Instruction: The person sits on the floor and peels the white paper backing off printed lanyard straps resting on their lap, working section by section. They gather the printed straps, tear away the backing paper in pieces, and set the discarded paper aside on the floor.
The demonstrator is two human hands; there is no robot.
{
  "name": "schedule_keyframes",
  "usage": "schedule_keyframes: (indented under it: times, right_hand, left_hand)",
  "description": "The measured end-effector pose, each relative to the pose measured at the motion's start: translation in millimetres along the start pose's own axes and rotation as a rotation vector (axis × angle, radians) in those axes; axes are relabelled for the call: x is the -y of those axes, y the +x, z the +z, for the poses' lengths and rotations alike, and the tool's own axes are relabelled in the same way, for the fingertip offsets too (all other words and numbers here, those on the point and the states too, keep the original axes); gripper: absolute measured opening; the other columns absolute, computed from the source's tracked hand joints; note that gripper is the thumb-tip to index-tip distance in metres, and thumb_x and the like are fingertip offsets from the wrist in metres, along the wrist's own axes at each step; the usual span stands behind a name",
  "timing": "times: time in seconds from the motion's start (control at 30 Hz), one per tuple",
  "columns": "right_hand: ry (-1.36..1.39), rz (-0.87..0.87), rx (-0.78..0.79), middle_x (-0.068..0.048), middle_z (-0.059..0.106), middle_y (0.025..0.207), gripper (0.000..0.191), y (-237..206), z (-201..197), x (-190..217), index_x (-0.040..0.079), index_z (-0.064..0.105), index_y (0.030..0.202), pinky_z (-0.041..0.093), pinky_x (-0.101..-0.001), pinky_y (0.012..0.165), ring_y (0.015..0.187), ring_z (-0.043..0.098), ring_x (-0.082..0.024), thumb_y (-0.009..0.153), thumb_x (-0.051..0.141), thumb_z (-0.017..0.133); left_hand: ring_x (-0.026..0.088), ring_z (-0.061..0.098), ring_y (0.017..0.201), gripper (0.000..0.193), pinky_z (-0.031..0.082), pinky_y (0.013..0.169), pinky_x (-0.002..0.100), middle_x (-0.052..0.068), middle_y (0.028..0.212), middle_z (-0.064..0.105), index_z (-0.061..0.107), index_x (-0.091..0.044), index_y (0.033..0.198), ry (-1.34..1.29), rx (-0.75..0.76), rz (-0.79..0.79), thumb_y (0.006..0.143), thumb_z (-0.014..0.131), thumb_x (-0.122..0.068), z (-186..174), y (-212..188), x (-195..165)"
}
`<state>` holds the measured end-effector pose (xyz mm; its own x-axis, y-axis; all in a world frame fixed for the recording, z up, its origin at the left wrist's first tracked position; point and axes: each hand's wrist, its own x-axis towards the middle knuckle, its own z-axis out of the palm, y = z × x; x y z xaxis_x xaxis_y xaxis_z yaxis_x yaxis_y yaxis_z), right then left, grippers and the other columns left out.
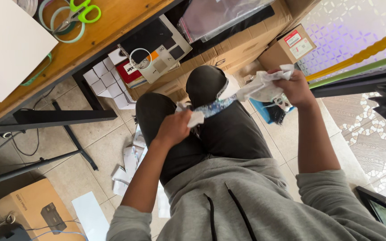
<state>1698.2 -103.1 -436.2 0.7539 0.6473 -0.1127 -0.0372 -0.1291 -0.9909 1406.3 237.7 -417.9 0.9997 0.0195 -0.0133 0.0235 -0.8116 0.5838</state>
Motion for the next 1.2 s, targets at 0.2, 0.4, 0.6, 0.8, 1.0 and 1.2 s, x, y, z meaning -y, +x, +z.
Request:
schedule_keyframes:
  times: [0.2,0.4,0.6,0.8,1.0,1.2]
  right_hand:
    - [-0.367,0.145,-0.255,-0.006,0.072,0.099,0.027,20,-57,-28,0.001,0.074,0.111,0.053,-0.0302,0.076,0.087,0.065,-0.014,0.100,-0.006,0.049]
    - [-0.344,0.130,-0.277,-0.015,0.073,0.101,0.024,13,-80,-9,0.001,0.073,0.112,0.058,-0.0334,0.083,0.090,0.070,-0.019,0.101,0.006,0.053]
    - [-1.248,0.237,0.158,-0.015,0.075,0.124,0.088,22,70,57,0.013,0.072,0.127,0.049,-0.0429,0.108,0.117,0.069,-0.031,0.065,0.074,0.086]
    - [-1.080,-0.347,0.521,-0.012,0.064,0.140,0.081,44,135,103,0.027,0.061,0.147,0.049,-0.0458,0.090,0.098,0.073,-0.027,0.070,0.046,0.078]
    - [-1.089,-0.524,0.538,0.001,0.074,0.122,0.040,65,130,61,0.030,0.075,0.121,0.056,-0.0398,0.092,0.108,0.072,-0.024,0.082,0.033,0.076]
    - [-0.943,-0.447,0.383,-0.009,0.068,0.130,0.056,51,123,63,0.016,0.071,0.126,0.055,-0.0421,0.087,0.110,0.068,-0.030,0.078,0.044,0.076]
  left_hand:
    - [0.041,0.068,0.084,0.034,0.054,0.071,0.053,0.017,0.092,0.070,0.057,-0.008,0.113,0.008,0.011,-0.053,0.080,0.066,-0.011,-12,-26,4]
    - [0.044,0.066,0.082,0.036,0.052,0.068,0.054,0.019,0.088,0.069,0.058,-0.007,0.107,0.013,0.009,-0.117,0.079,0.073,-0.023,-38,-57,7]
    - [0.040,0.067,0.080,0.035,0.052,0.066,0.051,0.016,0.083,0.069,0.059,-0.007,0.098,-0.008,0.092,-0.124,0.087,0.078,-0.034,-41,-54,-11]
    - [0.038,0.069,0.084,0.032,0.054,0.069,0.049,0.014,0.087,0.072,0.059,-0.007,0.101,0.015,0.174,-0.145,0.084,0.077,-0.026,-39,-57,-15]
    - [0.038,0.069,0.088,0.032,0.054,0.074,0.050,0.015,0.089,0.073,0.060,-0.009,0.105,-0.002,0.193,-0.255,0.078,0.075,-0.019,-30,-65,0]
    - [0.039,0.069,0.088,0.029,0.053,0.076,0.051,0.015,0.088,0.073,0.061,-0.011,0.105,0.005,0.162,-0.319,0.080,0.072,-0.020,-23,-72,9]
